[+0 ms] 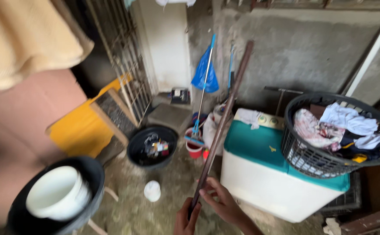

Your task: The person uses a wooden pole to hang several shirts, towels, and shorts on hangers and a multi-clip drying rack in an outdoor laundry area.

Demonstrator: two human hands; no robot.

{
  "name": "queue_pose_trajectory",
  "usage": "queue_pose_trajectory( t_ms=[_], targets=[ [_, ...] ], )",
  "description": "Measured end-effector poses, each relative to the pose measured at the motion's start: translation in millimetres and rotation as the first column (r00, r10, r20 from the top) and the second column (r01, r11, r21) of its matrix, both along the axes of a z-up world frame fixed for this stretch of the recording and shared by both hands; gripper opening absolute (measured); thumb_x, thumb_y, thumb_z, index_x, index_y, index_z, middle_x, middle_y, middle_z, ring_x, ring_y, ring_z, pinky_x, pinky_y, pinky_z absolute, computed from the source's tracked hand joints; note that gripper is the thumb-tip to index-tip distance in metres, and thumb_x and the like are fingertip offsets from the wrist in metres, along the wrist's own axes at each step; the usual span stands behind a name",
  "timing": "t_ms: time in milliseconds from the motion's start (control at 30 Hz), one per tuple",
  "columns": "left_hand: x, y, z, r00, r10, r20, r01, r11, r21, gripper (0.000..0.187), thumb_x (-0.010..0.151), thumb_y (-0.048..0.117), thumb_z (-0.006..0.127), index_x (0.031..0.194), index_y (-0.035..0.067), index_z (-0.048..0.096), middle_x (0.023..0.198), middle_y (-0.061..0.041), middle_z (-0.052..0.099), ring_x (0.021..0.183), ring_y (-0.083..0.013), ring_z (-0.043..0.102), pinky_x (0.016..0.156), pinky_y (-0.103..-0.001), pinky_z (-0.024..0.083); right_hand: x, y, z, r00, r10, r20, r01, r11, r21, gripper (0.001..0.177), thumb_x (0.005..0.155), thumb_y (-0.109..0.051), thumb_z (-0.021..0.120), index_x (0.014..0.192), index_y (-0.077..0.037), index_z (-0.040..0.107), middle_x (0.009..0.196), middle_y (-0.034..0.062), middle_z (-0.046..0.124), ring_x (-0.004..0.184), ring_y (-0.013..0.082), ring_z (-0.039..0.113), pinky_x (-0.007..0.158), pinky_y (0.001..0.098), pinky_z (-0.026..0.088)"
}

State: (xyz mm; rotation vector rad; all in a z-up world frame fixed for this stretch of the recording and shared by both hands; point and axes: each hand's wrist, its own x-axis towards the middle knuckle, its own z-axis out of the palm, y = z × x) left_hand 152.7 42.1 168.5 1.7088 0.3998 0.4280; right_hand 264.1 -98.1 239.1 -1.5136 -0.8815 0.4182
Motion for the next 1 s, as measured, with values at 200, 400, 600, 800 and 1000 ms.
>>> queue_pose_trajectory(
  t_ms=[200, 400, 600, 800, 1000],
  targets=[
    [66, 37, 55, 0.988, -0.096, -0.125, 0.092, 0.995, -0.038, 0.031, 0.101, 0.029, 0.055, 0.116, 0.005, 0.066, 0.061, -0.010, 0.056, 0.051, -0.0194, 0.047, 0.054, -0.036, 0.030, 60, 37, 38, 0.989, -0.128, 0.074, 0.121, 0.988, 0.099, 0.034, 0.103, -0.020, 0.058, 0.132, -0.004, 0.063, 0.103, -0.0014, 0.072, 0.094, 0.0090, 0.062, 0.081, 0.0281, 0.048],
    [127, 45, 57, 0.845, -0.193, 0.499, 0.055, 0.959, 0.278, 0.032, 0.106, 0.017, 0.061, 0.134, 0.001, 0.057, 0.109, -0.020, 0.072, 0.103, -0.0269, 0.072, 0.084, -0.035, 0.053, 95, 61, 56, 0.969, -0.237, 0.076, 0.222, 0.961, 0.164, 0.042, 0.093, -0.014, 0.070, 0.133, -0.004, 0.057, 0.087, -0.0013, 0.063, 0.081, 0.0093, 0.056, 0.074, 0.0265, 0.047],
    [182, 62, 132, 0.894, -0.212, 0.394, 0.115, 0.960, 0.257, 0.035, 0.106, 0.023, 0.058, 0.136, 0.007, 0.053, 0.093, -0.015, 0.068, 0.078, -0.0264, 0.065, 0.072, -0.039, 0.054, 172, 81, 106, 0.931, -0.267, 0.249, 0.170, 0.920, 0.353, 0.056, 0.100, -0.012, 0.067, 0.152, 0.001, 0.049, 0.094, -0.0001, 0.050, 0.091, 0.0089, 0.049, 0.086, 0.0231, 0.042],
    [262, 68, 258, 0.905, -0.043, 0.424, -0.129, 0.921, 0.367, 0.042, 0.104, 0.030, 0.055, 0.138, 0.007, 0.055, 0.107, -0.021, 0.073, 0.099, -0.0334, 0.071, 0.082, -0.043, 0.056, 270, 105, 221, 0.764, -0.433, 0.478, 0.246, 0.880, 0.406, 0.060, 0.097, -0.022, 0.067, 0.148, 0.001, 0.045, 0.110, 0.0010, 0.065, 0.097, 0.0076, 0.060, 0.080, 0.0262, 0.051],
    [357, 75, 392, 0.786, -0.024, 0.618, -0.276, 0.880, 0.385, 0.053, 0.105, 0.033, 0.044, 0.151, 0.006, 0.048, 0.121, -0.019, 0.071, 0.092, -0.0324, 0.065, 0.088, -0.037, 0.054, 355, 113, 355, 0.719, -0.391, 0.574, 0.025, 0.841, 0.541, 0.055, 0.107, -0.025, 0.059, 0.158, -0.012, 0.041, 0.119, 0.0012, 0.063, 0.109, 0.0109, 0.062, 0.085, 0.0258, 0.048]
  ],
)
